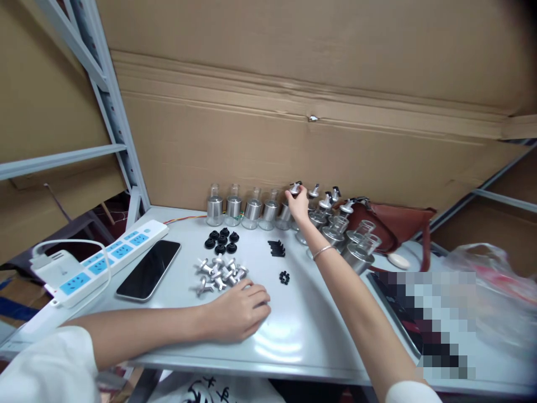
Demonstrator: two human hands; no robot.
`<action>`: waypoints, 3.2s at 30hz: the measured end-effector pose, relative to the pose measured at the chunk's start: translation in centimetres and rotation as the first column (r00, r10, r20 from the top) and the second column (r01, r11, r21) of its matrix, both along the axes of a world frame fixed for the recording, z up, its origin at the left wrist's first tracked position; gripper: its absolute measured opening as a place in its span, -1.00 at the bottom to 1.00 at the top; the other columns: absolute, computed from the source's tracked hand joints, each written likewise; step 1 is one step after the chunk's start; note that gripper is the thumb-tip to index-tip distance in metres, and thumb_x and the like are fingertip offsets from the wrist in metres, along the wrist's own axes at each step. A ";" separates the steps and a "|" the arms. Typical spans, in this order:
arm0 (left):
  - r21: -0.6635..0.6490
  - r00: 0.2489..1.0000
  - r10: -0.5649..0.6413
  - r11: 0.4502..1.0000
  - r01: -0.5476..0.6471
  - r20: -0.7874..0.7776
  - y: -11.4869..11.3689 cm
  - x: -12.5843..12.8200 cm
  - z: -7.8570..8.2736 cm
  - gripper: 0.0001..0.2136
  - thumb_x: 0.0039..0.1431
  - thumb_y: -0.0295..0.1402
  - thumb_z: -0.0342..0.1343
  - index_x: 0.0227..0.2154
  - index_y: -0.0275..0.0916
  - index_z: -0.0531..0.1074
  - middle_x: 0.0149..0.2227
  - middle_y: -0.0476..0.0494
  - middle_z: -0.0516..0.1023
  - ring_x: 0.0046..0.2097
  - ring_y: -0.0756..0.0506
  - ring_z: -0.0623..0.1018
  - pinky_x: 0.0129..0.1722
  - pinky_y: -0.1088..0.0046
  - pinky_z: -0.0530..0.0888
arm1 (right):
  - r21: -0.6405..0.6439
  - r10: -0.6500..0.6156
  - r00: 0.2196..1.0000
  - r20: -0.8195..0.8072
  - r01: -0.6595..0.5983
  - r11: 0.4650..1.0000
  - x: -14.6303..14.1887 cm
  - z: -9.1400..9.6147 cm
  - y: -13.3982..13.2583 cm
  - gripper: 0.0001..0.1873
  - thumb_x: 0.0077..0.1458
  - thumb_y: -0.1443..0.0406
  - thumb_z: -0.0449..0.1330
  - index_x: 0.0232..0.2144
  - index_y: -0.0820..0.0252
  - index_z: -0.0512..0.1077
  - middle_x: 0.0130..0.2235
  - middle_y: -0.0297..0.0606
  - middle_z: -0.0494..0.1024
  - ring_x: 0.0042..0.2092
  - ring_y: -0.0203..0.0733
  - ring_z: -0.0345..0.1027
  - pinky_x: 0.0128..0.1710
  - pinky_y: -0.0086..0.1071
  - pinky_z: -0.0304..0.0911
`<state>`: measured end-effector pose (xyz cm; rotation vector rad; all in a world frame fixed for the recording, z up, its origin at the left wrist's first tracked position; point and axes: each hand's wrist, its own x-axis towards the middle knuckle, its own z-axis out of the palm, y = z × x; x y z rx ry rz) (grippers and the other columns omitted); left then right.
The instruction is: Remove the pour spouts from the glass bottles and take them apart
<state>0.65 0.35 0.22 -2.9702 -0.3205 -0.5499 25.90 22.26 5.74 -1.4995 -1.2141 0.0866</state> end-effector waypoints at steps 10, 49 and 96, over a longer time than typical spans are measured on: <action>-0.017 0.989 -0.013 1.000 0.016 0.148 -0.2 -0.1 -0.3 -0.64 0.16 -0.51 -0.03 0.04 -0.29 0.17 0.12 -0.36 0.30 0.13 -0.23 0.32 -0.01 0.24 0.36 | 0.135 0.013 0.996 0.091 -0.025 0.990 -0.6 2.9 -3.2 -0.69 0.12 0.19 0.04 -0.13 0.26 0.27 -0.12 -0.01 0.45 -0.07 -0.03 0.32 0.02 -0.11 0.18; -0.885 0.944 0.122 0.402 0.236 0.307 -1.0 1.0 0.3 -0.35 0.00 -0.33 0.21 0.13 -0.16 0.03 0.13 -0.13 0.31 0.13 -0.19 0.38 0.09 0.37 0.39 | 0.231 0.863 0.504 0.045 -0.845 0.482 -8.9 -1.8 -26.4 -0.70 0.29 0.09 -0.08 0.01 0.02 0.13 -0.38 -0.31 0.37 -0.41 -0.23 0.32 -0.41 -0.30 0.33; -0.959 0.953 0.199 0.215 0.185 0.229 -1.0 0.9 0.6 -0.44 -0.19 -0.28 0.37 -0.11 -0.25 0.27 -0.15 -0.14 0.42 -0.10 -0.19 0.43 -0.04 0.21 0.37 | 0.307 0.755 0.623 -0.206 -0.691 0.654 -6.4 1.6 -28.4 -0.67 0.27 -0.04 -0.13 -0.20 0.03 0.20 -0.32 -0.37 0.47 -0.59 -0.40 0.19 -0.58 -0.44 0.09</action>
